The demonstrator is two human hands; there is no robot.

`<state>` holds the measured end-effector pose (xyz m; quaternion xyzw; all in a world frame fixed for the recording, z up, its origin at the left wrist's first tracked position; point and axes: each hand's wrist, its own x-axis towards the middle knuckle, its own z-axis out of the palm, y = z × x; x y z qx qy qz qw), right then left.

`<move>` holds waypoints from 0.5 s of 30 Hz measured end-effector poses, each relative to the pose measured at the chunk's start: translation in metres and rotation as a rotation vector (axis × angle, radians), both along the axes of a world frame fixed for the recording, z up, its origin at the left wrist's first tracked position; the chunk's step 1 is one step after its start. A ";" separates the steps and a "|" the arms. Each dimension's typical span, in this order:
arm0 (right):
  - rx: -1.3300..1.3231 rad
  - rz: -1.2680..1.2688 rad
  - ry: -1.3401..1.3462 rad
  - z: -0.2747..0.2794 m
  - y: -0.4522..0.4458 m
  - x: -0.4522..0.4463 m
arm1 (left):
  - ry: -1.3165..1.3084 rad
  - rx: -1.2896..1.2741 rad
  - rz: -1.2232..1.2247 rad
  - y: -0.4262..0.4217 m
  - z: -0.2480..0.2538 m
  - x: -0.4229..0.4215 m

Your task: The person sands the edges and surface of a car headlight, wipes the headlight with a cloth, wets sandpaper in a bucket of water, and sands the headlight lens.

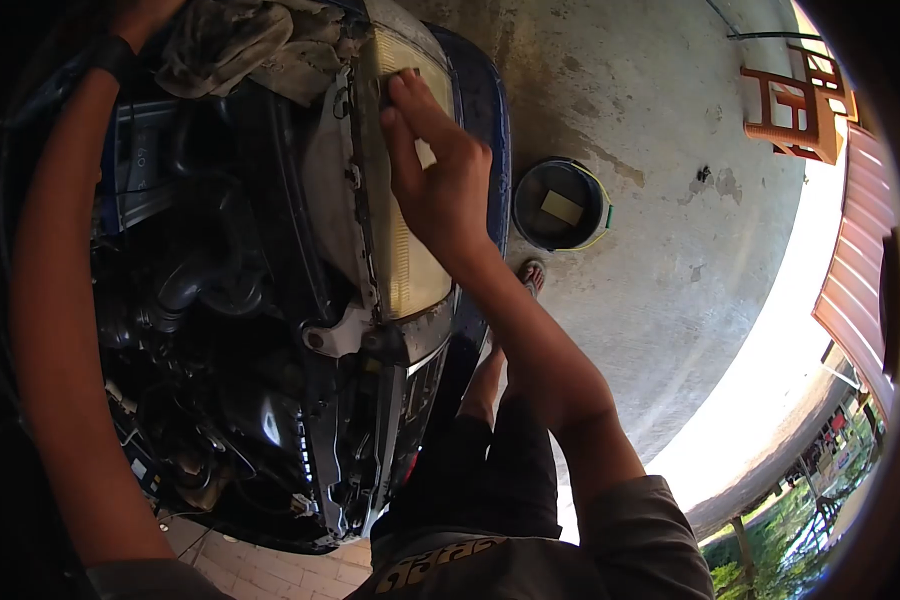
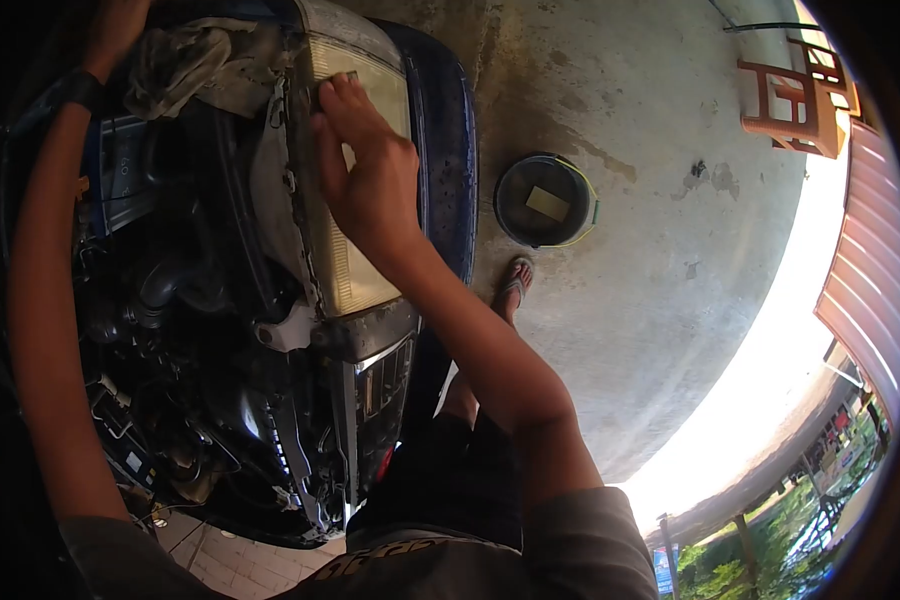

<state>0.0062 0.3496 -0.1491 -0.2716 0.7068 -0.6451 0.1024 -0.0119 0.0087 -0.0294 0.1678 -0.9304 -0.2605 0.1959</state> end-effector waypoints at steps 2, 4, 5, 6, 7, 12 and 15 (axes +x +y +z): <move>-0.012 -0.004 -0.025 0.000 -0.020 -0.014 | -0.007 -0.023 -0.016 0.002 0.000 0.001; 0.021 -0.058 -0.002 0.005 -0.001 0.013 | -0.009 -0.033 -0.021 0.002 0.000 0.002; 0.053 -0.036 -0.026 0.013 0.027 0.041 | -0.008 -0.029 -0.023 0.001 -0.001 0.002; 0.115 0.000 -0.058 0.021 0.063 0.077 | -0.006 -0.029 -0.027 -0.001 -0.002 0.001; 0.168 0.036 -0.082 0.023 0.085 0.100 | -0.003 -0.034 -0.030 -0.002 -0.001 0.001; 0.105 -0.025 -0.013 0.014 0.029 0.044 | -0.018 -0.052 0.006 -0.002 -0.001 -0.001; 0.043 -0.037 0.043 0.008 -0.026 -0.011 | -0.015 -0.115 0.037 0.007 0.004 0.005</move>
